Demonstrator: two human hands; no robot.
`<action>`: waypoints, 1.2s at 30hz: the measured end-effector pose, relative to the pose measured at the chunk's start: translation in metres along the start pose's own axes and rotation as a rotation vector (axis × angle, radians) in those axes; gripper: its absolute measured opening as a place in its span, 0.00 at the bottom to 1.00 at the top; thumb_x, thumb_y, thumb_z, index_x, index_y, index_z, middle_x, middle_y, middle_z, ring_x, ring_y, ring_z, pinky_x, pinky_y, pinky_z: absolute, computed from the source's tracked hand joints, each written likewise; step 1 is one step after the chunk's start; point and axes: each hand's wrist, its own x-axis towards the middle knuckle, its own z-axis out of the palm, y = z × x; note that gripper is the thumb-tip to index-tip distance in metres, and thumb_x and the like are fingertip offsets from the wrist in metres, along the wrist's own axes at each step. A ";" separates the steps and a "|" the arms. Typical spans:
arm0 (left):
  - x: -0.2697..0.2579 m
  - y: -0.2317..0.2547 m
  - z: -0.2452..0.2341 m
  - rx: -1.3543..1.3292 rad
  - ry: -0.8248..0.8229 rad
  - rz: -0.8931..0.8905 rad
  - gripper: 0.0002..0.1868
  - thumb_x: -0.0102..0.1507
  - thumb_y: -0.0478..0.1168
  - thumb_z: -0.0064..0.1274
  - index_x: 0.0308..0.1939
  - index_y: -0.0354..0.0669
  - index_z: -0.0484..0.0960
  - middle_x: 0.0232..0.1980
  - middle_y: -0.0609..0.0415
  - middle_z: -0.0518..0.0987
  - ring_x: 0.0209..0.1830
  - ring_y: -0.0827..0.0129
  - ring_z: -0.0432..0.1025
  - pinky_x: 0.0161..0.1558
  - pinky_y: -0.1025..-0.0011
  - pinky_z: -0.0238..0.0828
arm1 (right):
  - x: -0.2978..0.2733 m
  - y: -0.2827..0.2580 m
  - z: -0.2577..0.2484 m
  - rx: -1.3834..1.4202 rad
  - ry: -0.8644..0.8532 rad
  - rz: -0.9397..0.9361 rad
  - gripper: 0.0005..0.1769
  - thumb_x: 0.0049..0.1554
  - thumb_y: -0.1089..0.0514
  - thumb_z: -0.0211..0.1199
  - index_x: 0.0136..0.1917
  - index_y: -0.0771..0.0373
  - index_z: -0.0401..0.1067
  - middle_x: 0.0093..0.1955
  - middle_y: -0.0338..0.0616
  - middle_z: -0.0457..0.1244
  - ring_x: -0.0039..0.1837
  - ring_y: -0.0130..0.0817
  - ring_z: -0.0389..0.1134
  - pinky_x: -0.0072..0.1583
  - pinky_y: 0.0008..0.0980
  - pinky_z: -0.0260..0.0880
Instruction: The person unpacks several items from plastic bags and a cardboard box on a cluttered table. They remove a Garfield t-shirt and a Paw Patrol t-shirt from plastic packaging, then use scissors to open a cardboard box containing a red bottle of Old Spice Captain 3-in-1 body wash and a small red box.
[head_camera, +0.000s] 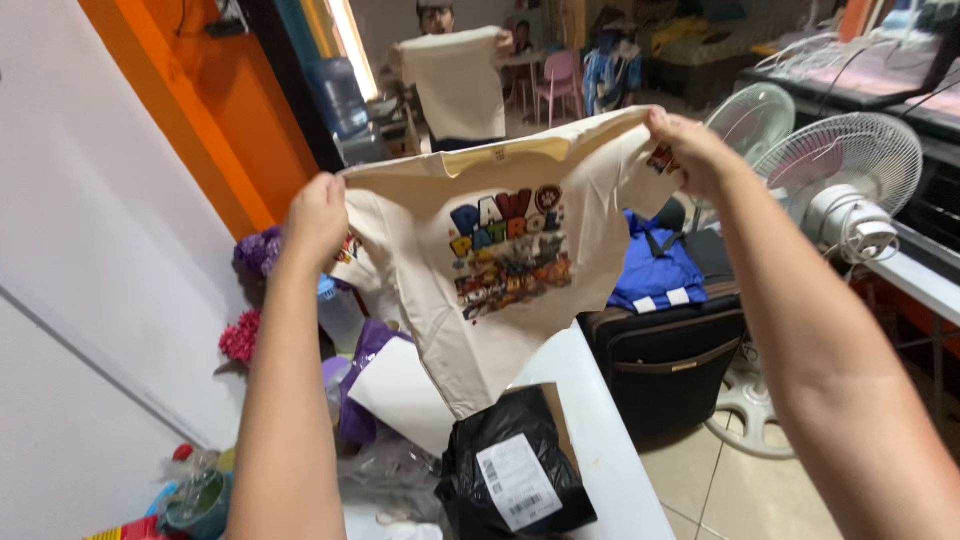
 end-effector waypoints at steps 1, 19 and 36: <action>0.003 0.001 0.006 -0.067 0.013 0.015 0.20 0.74 0.50 0.43 0.41 0.34 0.77 0.41 0.34 0.78 0.42 0.42 0.74 0.44 0.56 0.69 | -0.004 -0.001 0.004 0.026 0.036 -0.001 0.23 0.62 0.33 0.56 0.58 0.50 0.73 0.47 0.31 0.68 0.48 0.28 0.69 0.50 0.37 0.73; -0.006 0.036 -0.064 -0.754 -0.333 0.092 0.16 0.78 0.46 0.50 0.46 0.37 0.83 0.37 0.65 0.76 0.34 0.80 0.63 0.37 0.77 0.63 | -0.004 -0.020 -0.024 0.042 0.076 -0.175 0.20 0.64 0.37 0.59 0.50 0.55 0.71 0.43 0.32 0.62 0.46 0.25 0.63 0.48 0.32 0.69; -0.119 -0.057 0.073 -1.805 -0.217 -0.664 0.27 0.64 0.53 0.53 0.54 0.32 0.79 0.52 0.48 0.82 0.50 0.62 0.77 0.54 0.63 0.74 | -0.106 0.131 0.105 0.357 -0.267 0.152 0.29 0.60 0.51 0.75 0.69 0.63 0.69 0.67 0.48 0.64 0.69 0.39 0.67 0.70 0.46 0.70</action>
